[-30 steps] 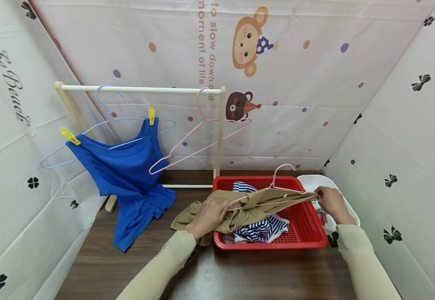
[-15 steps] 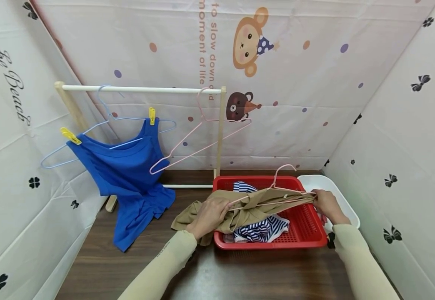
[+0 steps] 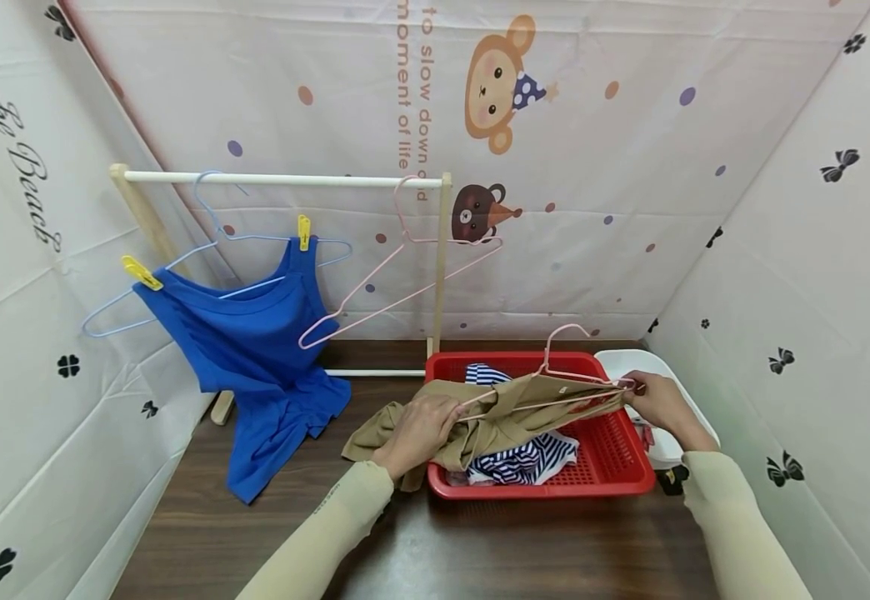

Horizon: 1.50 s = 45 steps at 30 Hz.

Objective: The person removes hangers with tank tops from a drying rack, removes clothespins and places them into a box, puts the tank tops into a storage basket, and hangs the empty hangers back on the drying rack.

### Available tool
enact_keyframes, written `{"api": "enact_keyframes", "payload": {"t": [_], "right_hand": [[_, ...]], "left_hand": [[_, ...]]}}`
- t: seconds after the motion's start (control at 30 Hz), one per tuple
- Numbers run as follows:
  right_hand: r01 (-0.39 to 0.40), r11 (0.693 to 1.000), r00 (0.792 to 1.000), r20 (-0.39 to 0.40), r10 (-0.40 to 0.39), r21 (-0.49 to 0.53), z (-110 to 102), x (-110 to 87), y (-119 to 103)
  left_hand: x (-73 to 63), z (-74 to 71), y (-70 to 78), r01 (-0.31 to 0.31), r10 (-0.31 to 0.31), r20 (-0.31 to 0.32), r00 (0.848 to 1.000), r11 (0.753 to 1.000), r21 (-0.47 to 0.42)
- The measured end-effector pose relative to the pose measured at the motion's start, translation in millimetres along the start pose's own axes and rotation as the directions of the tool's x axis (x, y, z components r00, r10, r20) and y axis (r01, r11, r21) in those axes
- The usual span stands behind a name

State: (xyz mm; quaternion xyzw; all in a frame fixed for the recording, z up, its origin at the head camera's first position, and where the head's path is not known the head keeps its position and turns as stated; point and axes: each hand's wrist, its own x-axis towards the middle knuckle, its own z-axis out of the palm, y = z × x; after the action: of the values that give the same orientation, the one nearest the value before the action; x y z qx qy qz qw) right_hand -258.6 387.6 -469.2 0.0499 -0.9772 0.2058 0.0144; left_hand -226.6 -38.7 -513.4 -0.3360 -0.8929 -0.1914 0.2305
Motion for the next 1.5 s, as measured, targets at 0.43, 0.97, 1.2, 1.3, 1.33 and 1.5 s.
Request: {"api": "enact_keyframes", "payload": {"t": [0.43,0.97,1.2,1.3,1.33,1.5], "right_hand": [[0.004,0.997,1.0,0.021,-0.006,0.076,0,-6.9,-9],[0.001,0.988,0.995,0.098,-0.016,0.152,2,-14.3,1],[0.016,0.992,0.996,0.089,-0.028,0.129,-1,-13.6,0],[0.013,0.992,0.995,0.099,-0.025,0.122,-2,-13.3,-1],[0.011,0.993,0.995,0.1,-0.023,0.121,-2,-13.2,-2],[-0.007,0.992,0.994,0.113,-0.007,0.125,1,-12.1,-1]], "left_hand": [[0.2,-2.9,1.1,0.017,-0.016,0.027,1.0,0.999,-0.036],[15.1,-32.8,11.7,0.047,-0.035,0.212,0.977,0.998,-0.051],[45.1,-54.0,26.1,-0.003,0.004,0.292,0.956,1.0,-0.004],[57.3,-56.0,31.7,-0.053,0.038,0.327,0.944,0.998,0.037],[61.0,-55.7,33.3,-0.065,0.045,0.338,0.94,0.997,0.049],[72.6,-51.3,39.1,-0.071,0.044,0.39,0.92,0.996,0.056]]}}
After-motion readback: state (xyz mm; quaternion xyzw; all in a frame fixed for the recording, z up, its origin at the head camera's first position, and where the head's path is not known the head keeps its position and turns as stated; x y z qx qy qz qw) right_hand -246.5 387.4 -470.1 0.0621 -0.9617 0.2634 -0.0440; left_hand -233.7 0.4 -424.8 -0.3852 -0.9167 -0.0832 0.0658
